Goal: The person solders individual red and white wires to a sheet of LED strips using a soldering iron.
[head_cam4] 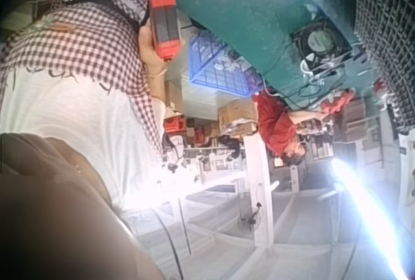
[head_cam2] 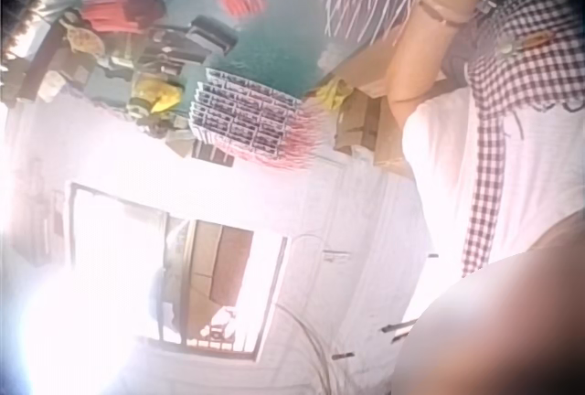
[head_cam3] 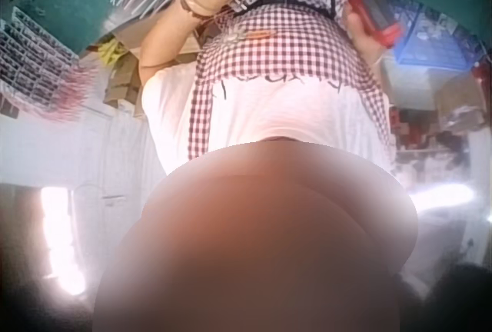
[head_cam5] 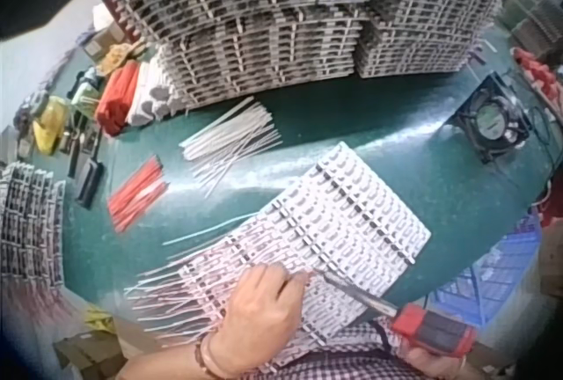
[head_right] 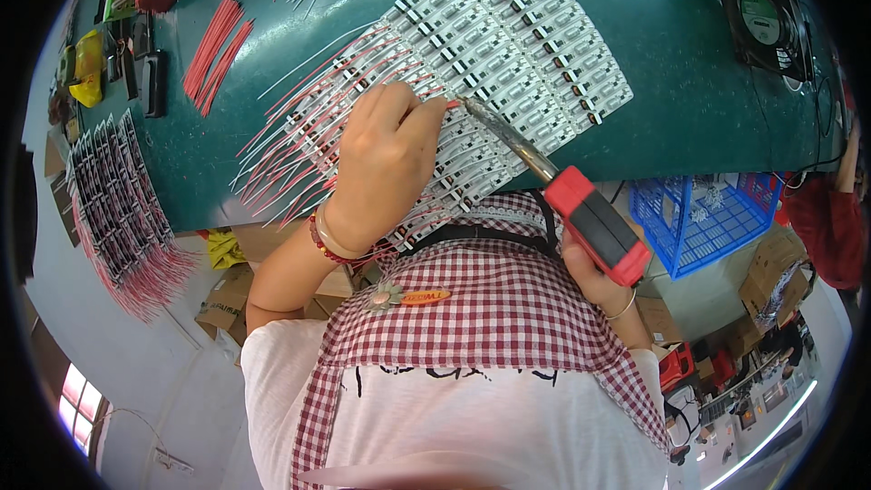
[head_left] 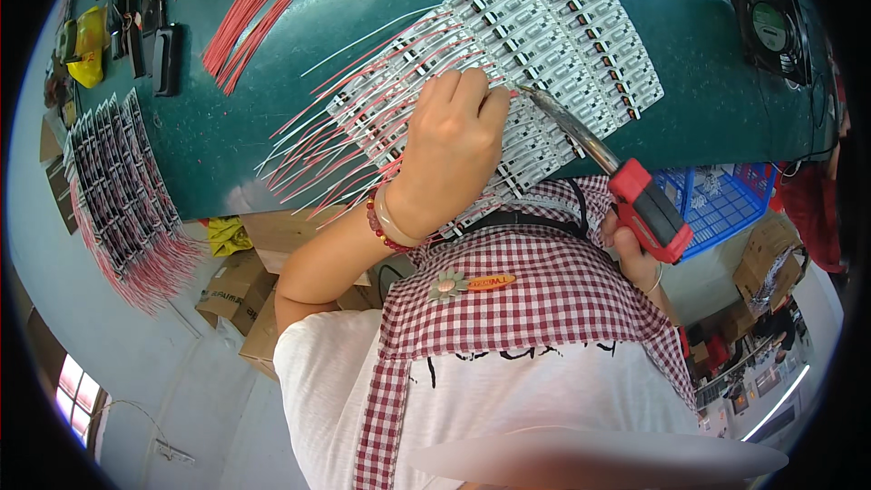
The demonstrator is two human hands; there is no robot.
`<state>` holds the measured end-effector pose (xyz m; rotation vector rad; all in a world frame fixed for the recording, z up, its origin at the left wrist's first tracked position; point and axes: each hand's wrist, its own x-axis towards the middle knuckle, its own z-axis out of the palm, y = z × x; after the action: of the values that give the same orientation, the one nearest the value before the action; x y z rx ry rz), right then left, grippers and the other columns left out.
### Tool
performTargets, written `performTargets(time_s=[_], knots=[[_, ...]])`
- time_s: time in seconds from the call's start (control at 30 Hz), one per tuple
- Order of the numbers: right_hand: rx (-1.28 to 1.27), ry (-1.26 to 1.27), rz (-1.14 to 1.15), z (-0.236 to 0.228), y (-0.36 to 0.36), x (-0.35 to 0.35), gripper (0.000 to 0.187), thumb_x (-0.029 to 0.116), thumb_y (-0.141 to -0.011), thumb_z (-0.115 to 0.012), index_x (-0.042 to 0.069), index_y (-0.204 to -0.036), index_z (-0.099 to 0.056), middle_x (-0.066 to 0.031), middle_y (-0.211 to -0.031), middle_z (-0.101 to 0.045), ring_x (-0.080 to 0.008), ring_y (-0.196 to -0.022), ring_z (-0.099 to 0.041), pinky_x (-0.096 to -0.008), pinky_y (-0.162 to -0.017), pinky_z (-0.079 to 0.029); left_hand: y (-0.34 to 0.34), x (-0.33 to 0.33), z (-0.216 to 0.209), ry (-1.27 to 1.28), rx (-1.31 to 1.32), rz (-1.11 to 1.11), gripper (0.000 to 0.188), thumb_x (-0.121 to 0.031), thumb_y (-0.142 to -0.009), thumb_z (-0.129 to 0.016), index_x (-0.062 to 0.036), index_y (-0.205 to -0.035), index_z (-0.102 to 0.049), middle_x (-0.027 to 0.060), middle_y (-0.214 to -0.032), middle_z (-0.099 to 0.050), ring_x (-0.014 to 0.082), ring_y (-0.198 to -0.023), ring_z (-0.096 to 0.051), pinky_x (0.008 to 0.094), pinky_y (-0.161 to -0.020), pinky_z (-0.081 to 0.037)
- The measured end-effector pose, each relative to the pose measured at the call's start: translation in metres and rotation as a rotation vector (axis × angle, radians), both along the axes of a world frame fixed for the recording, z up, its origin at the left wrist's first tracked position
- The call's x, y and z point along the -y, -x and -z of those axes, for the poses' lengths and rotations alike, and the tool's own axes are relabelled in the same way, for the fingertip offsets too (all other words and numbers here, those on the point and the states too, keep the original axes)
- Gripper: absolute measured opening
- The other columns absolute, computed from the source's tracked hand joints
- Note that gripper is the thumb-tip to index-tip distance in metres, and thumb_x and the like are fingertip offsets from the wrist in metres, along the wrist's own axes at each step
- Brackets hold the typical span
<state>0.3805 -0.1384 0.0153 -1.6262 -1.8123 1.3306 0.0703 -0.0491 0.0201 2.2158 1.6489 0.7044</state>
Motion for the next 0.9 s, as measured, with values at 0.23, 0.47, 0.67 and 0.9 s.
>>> performTargets(time_s=[0.23, 0.47, 0.67, 0.9], knots=[[-0.263, 0.091, 0.193, -0.014, 0.01, -0.009, 0.026, 0.022, -0.082, -0.072, 0.001, -0.098, -0.07, -0.0088, -0.083, -0.069, -0.0211, -0.07, -0.065, -0.0322, -0.064, -0.05, -0.003, -0.002, -0.001, -0.015, 0.018, -0.037, 0.012, 0.002, -0.073, -0.069, -0.0018, -0.084, -0.067, 0.0089, -0.072, -0.047, 0.0252, -0.07, -0.051, 0.0368, -0.064, -0.044], [-0.27, 0.119, 0.131, -0.01, 0.001, 0.001, 0.067, 0.046, -0.091, -0.064, -0.003, -0.132, -0.046, -0.0038, -0.075, -0.054, -0.0118, -0.065, -0.047, -0.0278, -0.061, -0.04, -0.001, -0.002, -0.004, -0.069, -0.048, -0.022, 0.014, -0.001, -0.072, -0.069, -0.0047, -0.085, -0.068, 0.0052, -0.073, -0.049, 0.0221, -0.07, -0.052, 0.0342, -0.063, -0.042], [-0.218, 0.136, 0.165, -0.014, 0.001, 0.003, 0.026, 0.027, -0.083, -0.071, 0.004, -0.096, -0.071, -0.0052, -0.081, -0.069, -0.0202, -0.071, -0.064, -0.0326, -0.067, -0.049, -0.003, 0.007, 0.0, -0.079, -0.009, 0.028, 0.016, -0.008, -0.072, -0.065, -0.0041, -0.088, -0.067, 0.0056, -0.077, -0.049, 0.0213, -0.074, -0.051, 0.0347, -0.066, -0.039], [-0.033, 0.01, 0.095, -0.007, 0.001, 0.005, 0.025, 0.025, -0.081, -0.071, 0.004, -0.095, -0.071, -0.0074, -0.084, -0.07, -0.0227, -0.07, -0.064, -0.0335, -0.066, -0.049, -0.003, 0.006, -0.001, -0.069, -0.067, 0.023, 0.015, -0.008, -0.073, -0.064, -0.0057, -0.087, -0.069, 0.0045, -0.076, -0.049, 0.0204, -0.072, -0.052, 0.0339, -0.066, -0.038]])
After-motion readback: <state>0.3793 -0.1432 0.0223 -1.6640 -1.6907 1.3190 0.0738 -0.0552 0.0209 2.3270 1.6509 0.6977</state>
